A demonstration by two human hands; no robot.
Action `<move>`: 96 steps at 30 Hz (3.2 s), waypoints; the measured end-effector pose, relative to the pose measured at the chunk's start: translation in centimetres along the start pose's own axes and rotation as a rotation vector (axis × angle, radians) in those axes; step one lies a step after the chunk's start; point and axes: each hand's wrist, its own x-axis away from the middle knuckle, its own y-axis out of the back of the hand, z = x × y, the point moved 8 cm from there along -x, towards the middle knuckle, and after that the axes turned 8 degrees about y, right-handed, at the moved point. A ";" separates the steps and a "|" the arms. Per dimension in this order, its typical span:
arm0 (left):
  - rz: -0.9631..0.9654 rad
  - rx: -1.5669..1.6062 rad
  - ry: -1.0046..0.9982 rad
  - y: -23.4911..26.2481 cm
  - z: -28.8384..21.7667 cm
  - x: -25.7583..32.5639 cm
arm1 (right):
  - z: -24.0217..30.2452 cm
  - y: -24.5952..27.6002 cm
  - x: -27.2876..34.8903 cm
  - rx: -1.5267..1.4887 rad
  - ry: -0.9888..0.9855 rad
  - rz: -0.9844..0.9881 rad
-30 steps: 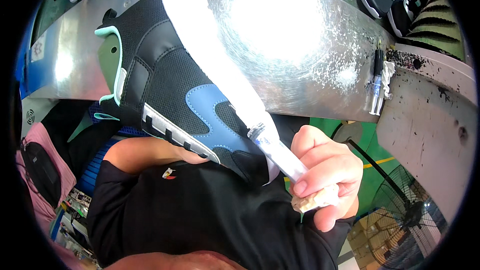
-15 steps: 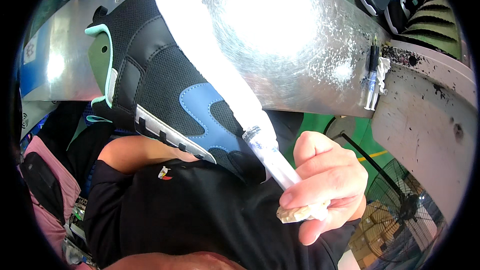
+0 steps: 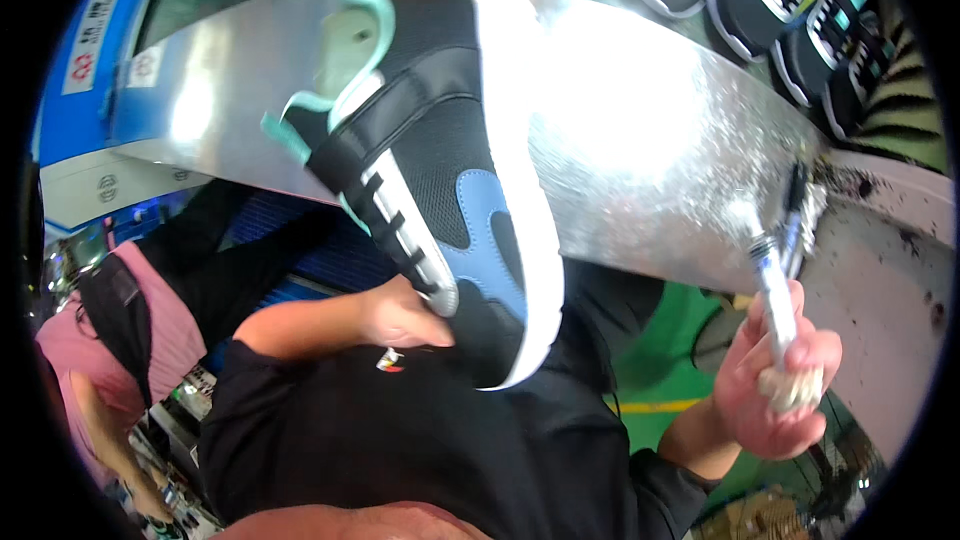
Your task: The person uses a syringe to inject a clear liquid into the seams of several black and teal sneakers on a metal workbench. They repeatedly pick up shoes, apply the liquid along the edges, and place them back in line.
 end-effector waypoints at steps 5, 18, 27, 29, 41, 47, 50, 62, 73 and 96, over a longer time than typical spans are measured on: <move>-0.222 0.296 -0.298 3.4 -6.0 8.4 | -5.6 3.1 1.9 0.037 -0.061 -0.164; -0.519 -0.467 -0.553 9.8 -31.7 0.5 | -7.2 2.6 2.0 0.132 -0.153 -0.120; -1.151 -1.437 -0.246 9.6 -35.9 -5.5 | -6.0 2.5 3.1 0.257 -0.075 -0.001; -1.057 -1.331 -0.482 8.2 -35.6 -3.6 | -4.9 1.5 2.8 0.305 0.034 0.072; -0.017 -0.414 -0.313 -10.1 -10.2 -9.6 | -6.5 -4.0 5.0 -0.226 -0.008 0.200; 0.024 -0.376 -0.155 -11.3 -8.3 -9.9 | -6.9 -5.5 7.3 -0.778 -0.265 0.167; 0.088 -0.430 -0.160 -12.1 -8.3 -9.9 | -6.2 -5.1 7.3 -0.574 -0.129 0.233; -0.173 -0.542 -0.424 -8.0 -12.2 -14.6 | -5.5 -0.9 5.2 0.770 0.361 0.153; -0.716 -1.835 -0.492 -9.5 -19.9 -17.7 | -10.1 9.6 1.6 0.370 0.203 -0.132; 0.230 -1.452 -1.518 -74.1 -14.9 -13.7 | -8.0 10.2 3.3 0.354 0.247 0.006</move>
